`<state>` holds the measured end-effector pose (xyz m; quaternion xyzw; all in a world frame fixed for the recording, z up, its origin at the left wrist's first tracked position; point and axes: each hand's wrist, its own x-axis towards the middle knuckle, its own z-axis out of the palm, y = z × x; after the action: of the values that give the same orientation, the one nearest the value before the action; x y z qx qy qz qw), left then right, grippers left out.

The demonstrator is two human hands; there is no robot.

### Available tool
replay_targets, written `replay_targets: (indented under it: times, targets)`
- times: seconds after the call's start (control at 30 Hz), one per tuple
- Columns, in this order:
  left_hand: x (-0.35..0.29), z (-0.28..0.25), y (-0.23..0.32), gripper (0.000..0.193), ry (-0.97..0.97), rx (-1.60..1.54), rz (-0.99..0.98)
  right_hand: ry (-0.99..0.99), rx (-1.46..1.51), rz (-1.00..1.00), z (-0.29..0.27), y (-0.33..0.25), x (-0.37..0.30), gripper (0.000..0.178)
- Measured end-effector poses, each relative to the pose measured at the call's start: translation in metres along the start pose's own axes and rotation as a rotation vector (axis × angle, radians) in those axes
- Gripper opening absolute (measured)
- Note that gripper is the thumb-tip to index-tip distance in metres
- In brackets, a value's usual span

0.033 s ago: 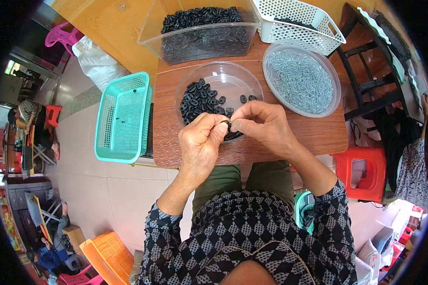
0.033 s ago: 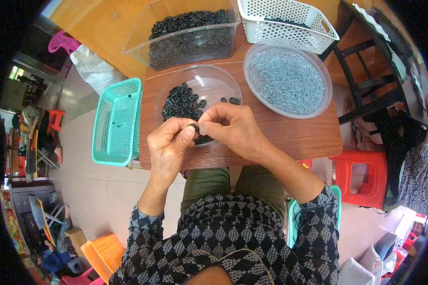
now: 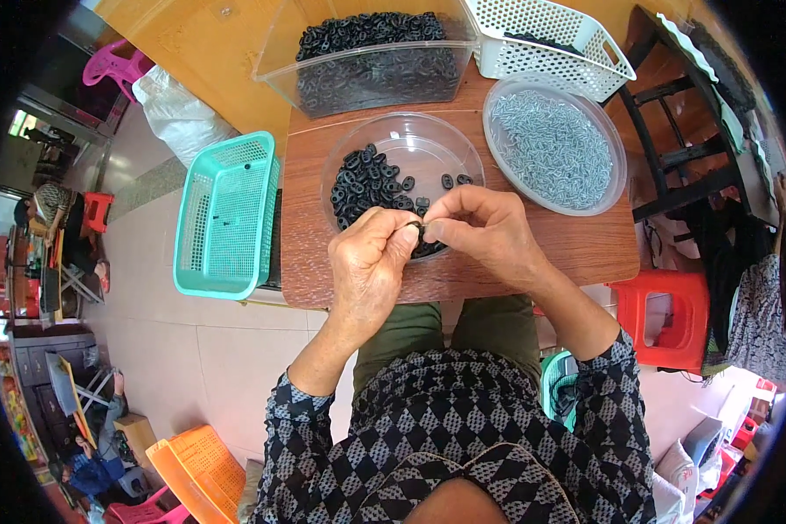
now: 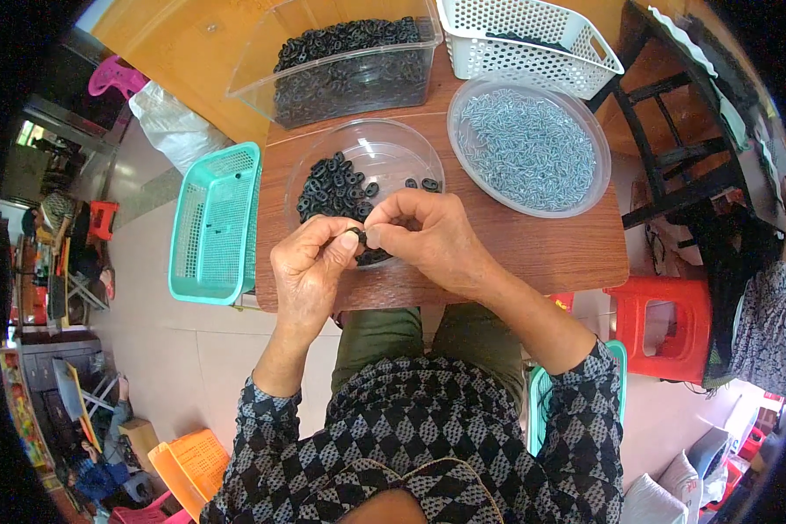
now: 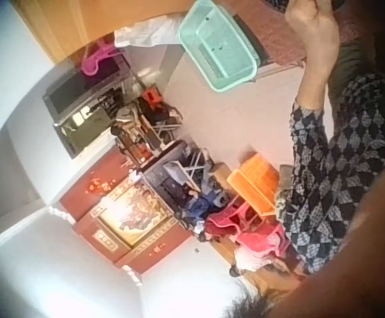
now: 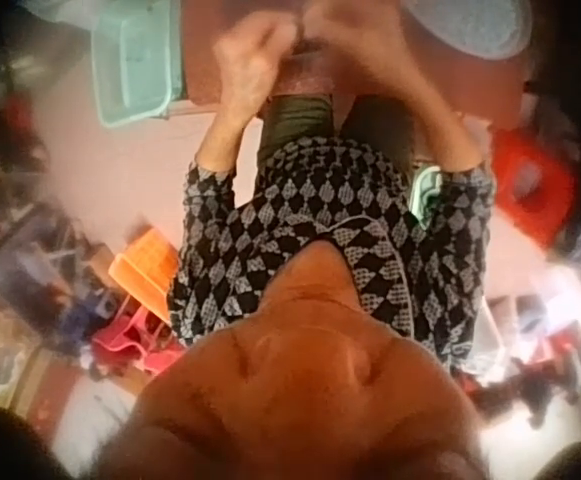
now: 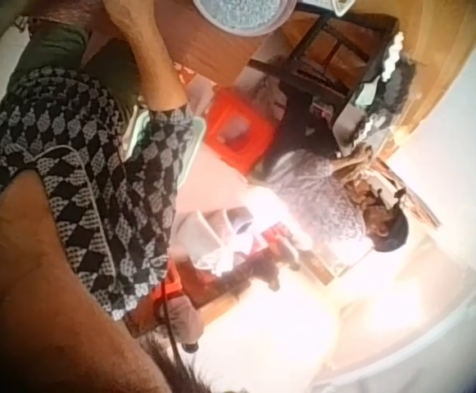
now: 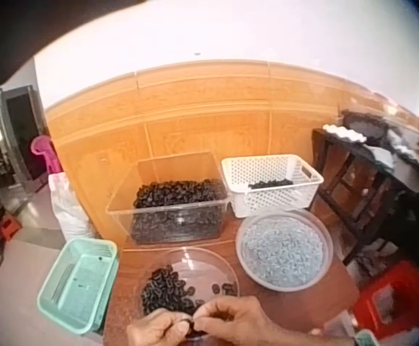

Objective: The person assembles plastic cord locks by taking springs and plastic components from containers and inserting the springs into the plastic pieces by hand.

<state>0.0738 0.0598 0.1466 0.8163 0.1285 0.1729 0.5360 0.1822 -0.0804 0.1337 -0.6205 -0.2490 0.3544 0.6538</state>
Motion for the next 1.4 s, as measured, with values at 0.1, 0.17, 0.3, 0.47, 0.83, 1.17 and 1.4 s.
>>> replay_targets:
  times: [0.1, 0.17, 0.3, 0.47, 0.83, 1.17, 1.4]
  targets:
    - [0.004, -0.002, 0.001, 0.011, -0.004, 0.021, 0.005, 0.019, 0.006, -0.051, 0.001, 0.002, 0.004, 0.011]
    - [0.003, -0.003, -0.003, 0.01, -0.013, -0.05, -0.06, 0.005, 0.02, -0.041, 0.002, 0.006, 0.005, 0.011]
    - [0.008, -0.006, -0.001, 0.011, -0.03, -0.081, -0.131, -0.006, 0.03, -0.041, 0.003, 0.0, 0.008, 0.011]
    - [0.006, -0.006, -0.007, 0.011, -0.02, 0.039, 0.004, -0.003, -0.034, -0.028, 0.004, 0.002, 0.008, 0.012]
    - [0.001, 0.006, -0.009, 0.003, 0.042, 0.106, -0.015, -0.015, -0.104, -0.036, 0.006, 0.009, 0.009, 0.012]
    - [0.001, 0.008, -0.007, 0.008, 0.092, -0.27, -0.247, -0.009, -0.261, -0.32, 0.01, 0.015, 0.019, 0.013]
    - [0.008, 0.004, -0.012, 0.009, 0.074, -0.334, -0.314, -0.054, -0.238, -0.329, 0.004, 0.014, 0.027, 0.015]
